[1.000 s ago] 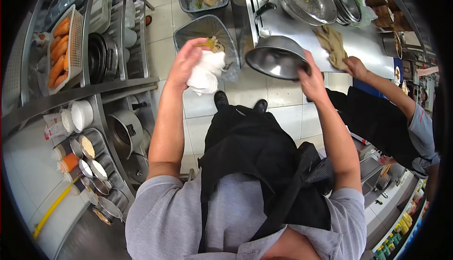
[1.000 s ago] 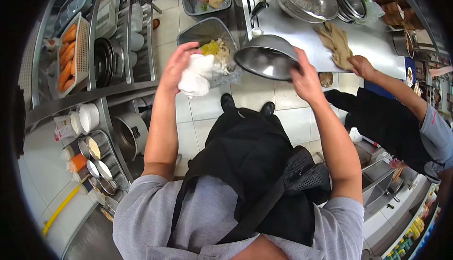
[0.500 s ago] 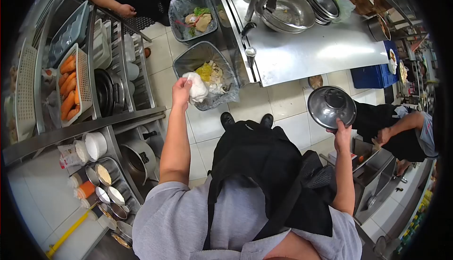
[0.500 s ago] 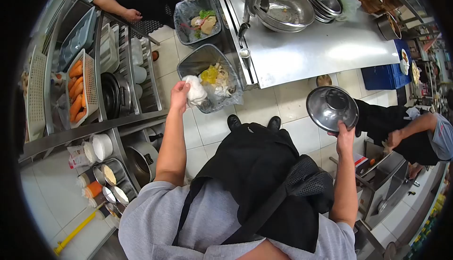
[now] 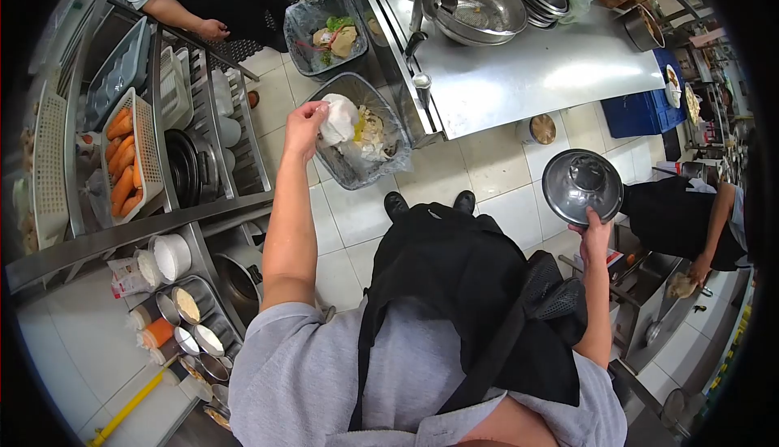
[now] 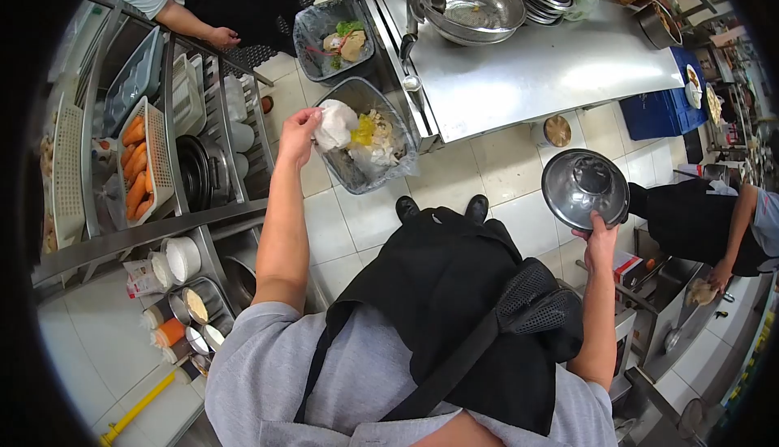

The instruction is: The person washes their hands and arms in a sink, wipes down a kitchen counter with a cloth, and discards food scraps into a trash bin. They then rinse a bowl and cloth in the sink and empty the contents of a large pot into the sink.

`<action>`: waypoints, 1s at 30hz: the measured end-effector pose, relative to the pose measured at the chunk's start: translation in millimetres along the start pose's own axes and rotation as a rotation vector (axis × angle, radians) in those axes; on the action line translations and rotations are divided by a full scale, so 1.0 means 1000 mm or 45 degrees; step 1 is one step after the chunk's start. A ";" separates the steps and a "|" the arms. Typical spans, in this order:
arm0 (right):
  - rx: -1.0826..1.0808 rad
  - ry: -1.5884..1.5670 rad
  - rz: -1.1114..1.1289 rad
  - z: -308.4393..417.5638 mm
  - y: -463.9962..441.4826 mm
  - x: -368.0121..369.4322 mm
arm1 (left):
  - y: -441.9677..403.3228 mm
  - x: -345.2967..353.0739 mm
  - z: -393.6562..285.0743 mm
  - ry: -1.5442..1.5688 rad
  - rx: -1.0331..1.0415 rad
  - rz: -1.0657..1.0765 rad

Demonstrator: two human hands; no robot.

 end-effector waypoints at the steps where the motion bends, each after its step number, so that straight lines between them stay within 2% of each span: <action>1: -0.001 0.008 -0.006 0.001 0.001 -0.001 | 0.000 0.001 -0.003 -0.003 0.002 0.002; 3: -0.005 -0.004 -0.027 0.001 0.003 -0.003 | 0.004 0.006 -0.013 -0.219 0.119 0.026; 7: 0.027 -0.003 -0.030 -0.006 0.005 -0.005 | 0.004 0.013 -0.024 -0.352 0.184 -0.029; 9: 0.034 0.008 -0.009 -0.010 0.005 -0.004 | 0.005 0.013 -0.028 -0.724 0.164 -0.259; 10: 0.044 0.021 0.014 -0.011 0.005 -0.003 | 0.007 0.016 -0.028 -0.724 0.165 -0.259; 12: 0.040 0.020 0.017 -0.007 0.007 0.001 | 0.032 0.026 -0.052 -1.095 0.827 -0.600; 16: 0.026 0.069 -0.020 -0.007 0.007 -0.001 | 0.065 0.031 -0.095 -1.090 0.871 -0.596; 19: 0.045 0.032 -0.005 -0.004 0.007 -0.002 | 0.093 0.031 -0.134 -0.917 0.903 -0.433; 23: 0.038 -0.013 0.026 0.001 0.008 0.004 | 0.121 0.024 -0.178 -0.676 0.850 -0.460; 25: 0.053 -0.014 0.017 0.004 0.009 0.009 | 0.134 0.016 -0.193 -0.457 1.027 -0.475; 26: 0.055 -0.011 0.018 0.004 0.009 0.010 | 0.134 0.016 -0.193 -0.457 1.024 -0.475; 29: 0.046 0.010 -0.011 0.001 0.010 0.011 | 0.139 0.012 -0.179 -0.281 1.411 -0.904; 30: 0.057 0.027 -0.008 -0.002 0.012 0.011 | 0.073 0.001 -0.125 -0.186 1.083 -0.818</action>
Point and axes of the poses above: each hand's wrist, its own y-axis away from the middle knuckle, its own x-axis out of the palm, z = x × y, the point moved 5 cm from there along -y, towards the middle knuckle, and after that the axes turned 14 degrees about -x, right-handed, at the moved point
